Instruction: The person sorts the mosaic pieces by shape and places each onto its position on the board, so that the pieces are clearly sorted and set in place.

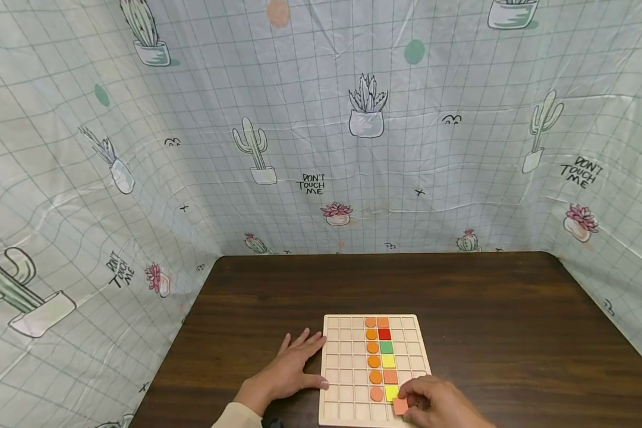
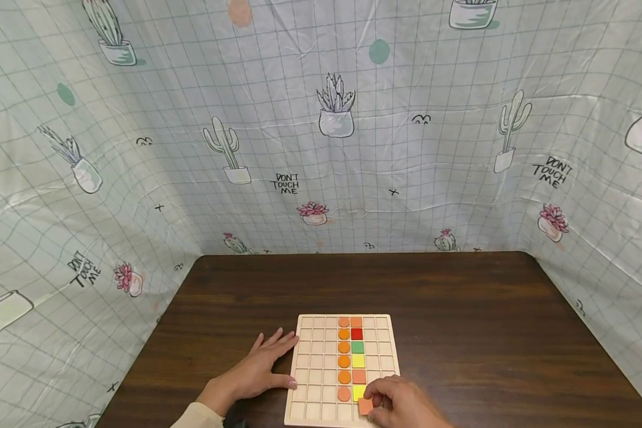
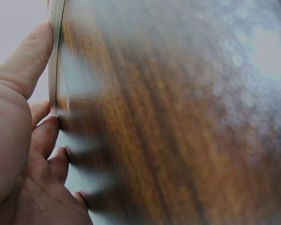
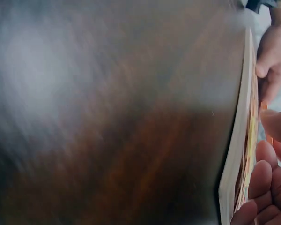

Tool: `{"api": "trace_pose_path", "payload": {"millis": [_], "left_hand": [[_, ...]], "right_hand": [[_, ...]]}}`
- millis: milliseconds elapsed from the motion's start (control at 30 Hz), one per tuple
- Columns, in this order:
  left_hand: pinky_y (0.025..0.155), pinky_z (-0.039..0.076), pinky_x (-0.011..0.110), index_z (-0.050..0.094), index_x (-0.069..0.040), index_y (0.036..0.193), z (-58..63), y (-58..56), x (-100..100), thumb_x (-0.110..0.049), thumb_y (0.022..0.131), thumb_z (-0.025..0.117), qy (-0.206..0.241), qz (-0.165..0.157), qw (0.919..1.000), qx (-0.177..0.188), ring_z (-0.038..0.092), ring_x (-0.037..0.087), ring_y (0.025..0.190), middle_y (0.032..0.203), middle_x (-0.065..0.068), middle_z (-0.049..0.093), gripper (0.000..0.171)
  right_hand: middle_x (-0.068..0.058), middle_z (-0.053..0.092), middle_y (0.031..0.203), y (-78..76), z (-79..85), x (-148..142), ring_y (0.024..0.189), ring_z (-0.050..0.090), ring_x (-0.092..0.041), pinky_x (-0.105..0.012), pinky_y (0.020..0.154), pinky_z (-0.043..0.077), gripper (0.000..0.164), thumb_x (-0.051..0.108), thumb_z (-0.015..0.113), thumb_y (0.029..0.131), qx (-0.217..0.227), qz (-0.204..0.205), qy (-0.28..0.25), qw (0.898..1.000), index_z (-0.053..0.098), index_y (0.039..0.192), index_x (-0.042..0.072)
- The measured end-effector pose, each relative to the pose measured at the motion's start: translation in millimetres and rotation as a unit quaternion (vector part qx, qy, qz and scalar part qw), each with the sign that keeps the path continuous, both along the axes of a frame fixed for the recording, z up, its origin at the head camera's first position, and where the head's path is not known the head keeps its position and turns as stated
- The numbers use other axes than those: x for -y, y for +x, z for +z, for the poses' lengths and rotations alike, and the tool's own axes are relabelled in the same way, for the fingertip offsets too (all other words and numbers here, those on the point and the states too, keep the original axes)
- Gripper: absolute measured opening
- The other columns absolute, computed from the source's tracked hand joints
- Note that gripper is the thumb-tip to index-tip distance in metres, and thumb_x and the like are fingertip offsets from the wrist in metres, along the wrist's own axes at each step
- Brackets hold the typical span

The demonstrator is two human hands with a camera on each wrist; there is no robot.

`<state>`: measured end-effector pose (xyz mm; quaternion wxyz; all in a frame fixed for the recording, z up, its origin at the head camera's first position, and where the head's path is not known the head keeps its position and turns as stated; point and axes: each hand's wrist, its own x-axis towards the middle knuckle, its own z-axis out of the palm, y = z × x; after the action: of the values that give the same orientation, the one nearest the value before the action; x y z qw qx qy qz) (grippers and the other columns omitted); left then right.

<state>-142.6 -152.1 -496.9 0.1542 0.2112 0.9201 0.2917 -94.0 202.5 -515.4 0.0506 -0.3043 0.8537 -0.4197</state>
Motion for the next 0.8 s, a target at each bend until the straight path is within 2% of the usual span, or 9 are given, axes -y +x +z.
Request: {"api": "trace_pose_path", "payload": {"millis": [67,200,367,500,800], "left_hand": [[0.13,0.003,0.067,0.041,-0.011,0.164,-0.1,0.0,0.0,-0.049,0.089,0.081,-0.001,0.0,1.0,0.0,0.019,0.036,0.163,0.171,0.007,0.037,0.093],[0.13,0.003,0.067,0.041,-0.012,0.164,0.5,-0.2,-0.3,-0.049,0.089,0.081,0.002,0.0,1.0,0.002,0.019,0.036,0.163,0.171,0.007,0.036,0.092],[0.13,0.003,0.067,0.041,-0.012,0.164,1.0,-0.6,-0.4,-0.049,0.089,0.081,0.003,0.0,1.0,0.003,0.019,0.036,0.163,0.171,0.007,0.037,0.092],[0.13,0.003,0.067,0.041,-0.012,0.164,0.6,-0.3,-0.2,-0.049,0.089,0.081,0.003,0.002,1.0,0.004,0.019,0.036,0.163,0.171,0.007,0.037,0.092],[0.13,0.003,0.067,0.04,-0.012,0.164,0.7,0.5,-0.2,-0.048,0.089,0.081,0.004,0.002,1.0,0.003,0.018,0.037,0.163,0.171,0.007,0.036,0.093]], "right_hand": [[0.02,0.058,0.088,0.8,-1.9,0.5,0.078,0.047,0.008,-0.017,0.062,0.046,0.016,0.012,0.086,0.087,0.011,0.009,0.005,1.0,0.075,0.099,0.016],[0.021,0.058,0.09,2.4,-4.0,1.2,0.08,0.047,0.008,-0.018,0.064,0.046,0.017,0.017,0.087,0.087,0.003,0.014,0.028,1.0,0.075,0.099,0.017],[0.022,0.058,0.089,3.7,0.5,3.0,0.08,0.046,0.005,-0.02,0.067,0.043,0.015,0.024,0.086,0.089,0.052,-0.007,0.065,0.996,0.075,0.099,0.022],[0.02,0.057,0.087,3.0,2.3,4.4,0.079,0.045,0.003,-0.021,0.066,0.041,0.014,0.024,0.085,0.089,0.082,-0.014,0.074,0.994,0.075,0.099,0.022],[0.023,0.057,0.086,2.4,-4.0,4.2,0.077,0.044,0.008,-0.02,0.063,0.042,0.017,0.023,0.087,0.087,0.032,-0.002,0.058,0.998,0.076,0.098,0.017]]}}
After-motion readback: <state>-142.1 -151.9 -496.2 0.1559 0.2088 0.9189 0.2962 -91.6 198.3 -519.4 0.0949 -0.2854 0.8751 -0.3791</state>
